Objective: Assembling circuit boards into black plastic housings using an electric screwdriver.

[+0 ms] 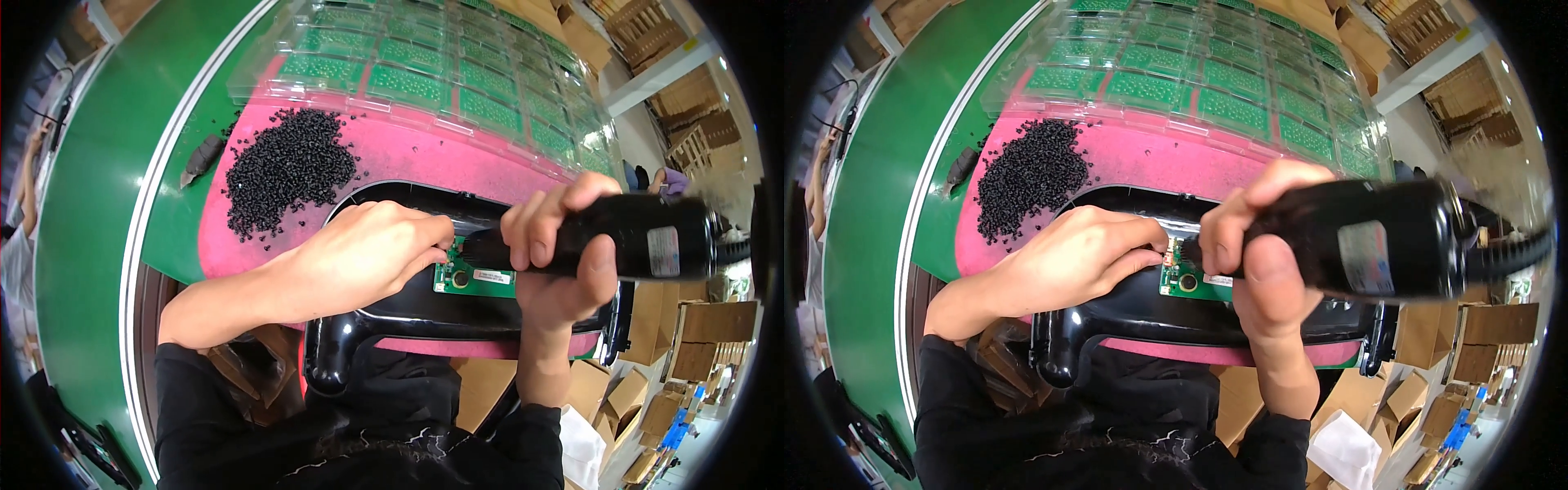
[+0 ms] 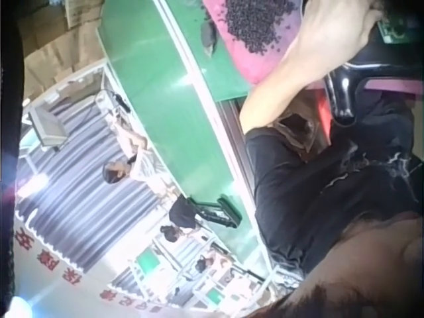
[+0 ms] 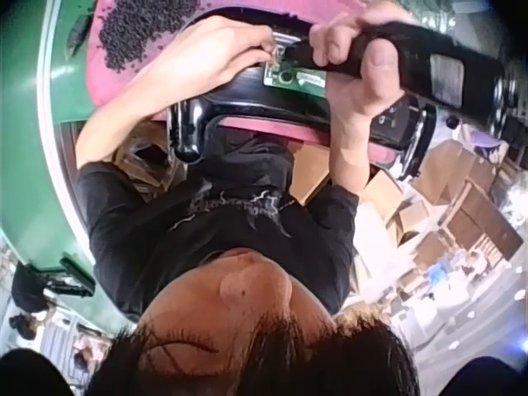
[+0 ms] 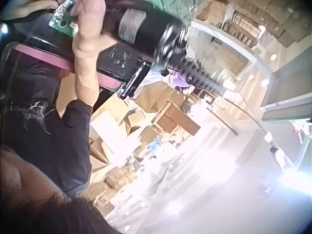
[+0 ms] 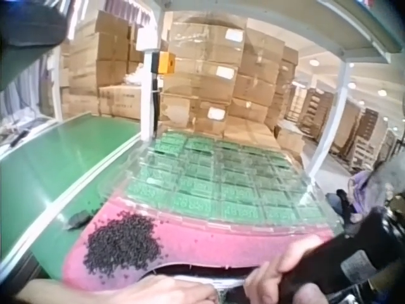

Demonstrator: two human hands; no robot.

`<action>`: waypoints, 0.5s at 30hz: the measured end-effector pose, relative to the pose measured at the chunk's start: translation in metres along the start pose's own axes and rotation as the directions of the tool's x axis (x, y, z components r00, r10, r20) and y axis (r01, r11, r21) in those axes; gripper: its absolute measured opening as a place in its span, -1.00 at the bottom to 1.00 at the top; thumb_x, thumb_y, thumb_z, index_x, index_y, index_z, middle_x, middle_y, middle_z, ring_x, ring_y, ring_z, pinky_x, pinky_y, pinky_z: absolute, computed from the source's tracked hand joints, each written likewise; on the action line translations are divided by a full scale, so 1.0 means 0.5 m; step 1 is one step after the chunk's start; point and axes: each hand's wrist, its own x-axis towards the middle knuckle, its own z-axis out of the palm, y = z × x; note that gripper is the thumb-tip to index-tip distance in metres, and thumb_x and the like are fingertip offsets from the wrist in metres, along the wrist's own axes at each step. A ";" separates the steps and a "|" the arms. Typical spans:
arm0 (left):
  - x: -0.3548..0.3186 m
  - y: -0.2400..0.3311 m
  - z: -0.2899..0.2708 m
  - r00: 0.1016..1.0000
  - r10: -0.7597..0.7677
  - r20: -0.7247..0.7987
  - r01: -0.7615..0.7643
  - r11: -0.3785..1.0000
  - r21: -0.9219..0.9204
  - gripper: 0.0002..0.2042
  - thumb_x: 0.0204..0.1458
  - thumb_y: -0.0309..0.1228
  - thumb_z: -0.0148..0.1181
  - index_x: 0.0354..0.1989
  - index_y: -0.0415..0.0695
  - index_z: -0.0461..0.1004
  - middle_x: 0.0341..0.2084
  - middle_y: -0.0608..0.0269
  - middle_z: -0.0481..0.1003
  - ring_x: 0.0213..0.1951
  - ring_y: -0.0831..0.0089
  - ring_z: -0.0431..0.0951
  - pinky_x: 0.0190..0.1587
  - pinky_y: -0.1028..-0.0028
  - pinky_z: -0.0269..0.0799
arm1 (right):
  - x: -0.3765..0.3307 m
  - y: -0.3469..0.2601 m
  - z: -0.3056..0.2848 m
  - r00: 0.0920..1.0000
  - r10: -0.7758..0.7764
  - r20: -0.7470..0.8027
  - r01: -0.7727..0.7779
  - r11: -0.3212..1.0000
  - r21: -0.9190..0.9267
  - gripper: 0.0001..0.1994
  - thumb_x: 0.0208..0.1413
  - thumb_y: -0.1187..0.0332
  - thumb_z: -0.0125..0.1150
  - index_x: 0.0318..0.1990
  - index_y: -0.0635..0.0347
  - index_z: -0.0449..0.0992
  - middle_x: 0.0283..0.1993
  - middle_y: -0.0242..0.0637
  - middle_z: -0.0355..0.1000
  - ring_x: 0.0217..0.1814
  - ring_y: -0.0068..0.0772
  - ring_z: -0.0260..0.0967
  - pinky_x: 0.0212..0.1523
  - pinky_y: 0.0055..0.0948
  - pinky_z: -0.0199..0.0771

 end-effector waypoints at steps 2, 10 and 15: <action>0.000 -0.004 -0.002 1.000 -0.006 0.009 0.006 1.000 -0.021 -0.86 0.10 -0.44 0.14 -0.28 -0.28 0.47 -0.40 -0.01 0.54 -0.32 0.00 0.55 -0.30 0.20 0.46 | -0.005 -0.006 0.000 0.998 -0.051 -0.033 0.054 0.994 0.096 -0.58 0.14 -0.03 0.08 -0.14 0.15 0.26 -0.62 -0.47 0.19 -0.68 -0.57 0.11 -0.52 -0.49 0.14; 0.009 -0.004 -0.006 0.997 0.058 0.045 -0.046 0.970 -0.237 -0.85 0.08 -0.46 0.19 -0.25 -0.28 0.50 -0.36 0.03 0.57 -0.30 0.07 0.59 -0.25 0.28 0.50 | -0.023 -0.065 -0.043 0.991 -0.136 0.005 0.122 0.908 0.401 -0.55 0.20 -0.12 0.06 -0.05 0.04 0.22 -0.48 -0.41 0.32 -0.56 -0.52 0.27 -0.40 -0.40 0.30; 0.009 -0.006 -0.001 0.997 0.078 -0.007 -0.078 0.970 -0.230 -0.85 0.04 -0.49 0.24 -0.24 -0.27 0.52 -0.35 0.05 0.58 -0.30 0.13 0.60 -0.25 0.32 0.51 | -0.029 -0.063 -0.039 0.985 -0.163 -0.048 0.169 0.906 0.388 -0.54 0.17 -0.12 0.10 -0.05 0.03 0.22 -0.50 -0.41 0.32 -0.58 -0.51 0.27 -0.42 -0.41 0.30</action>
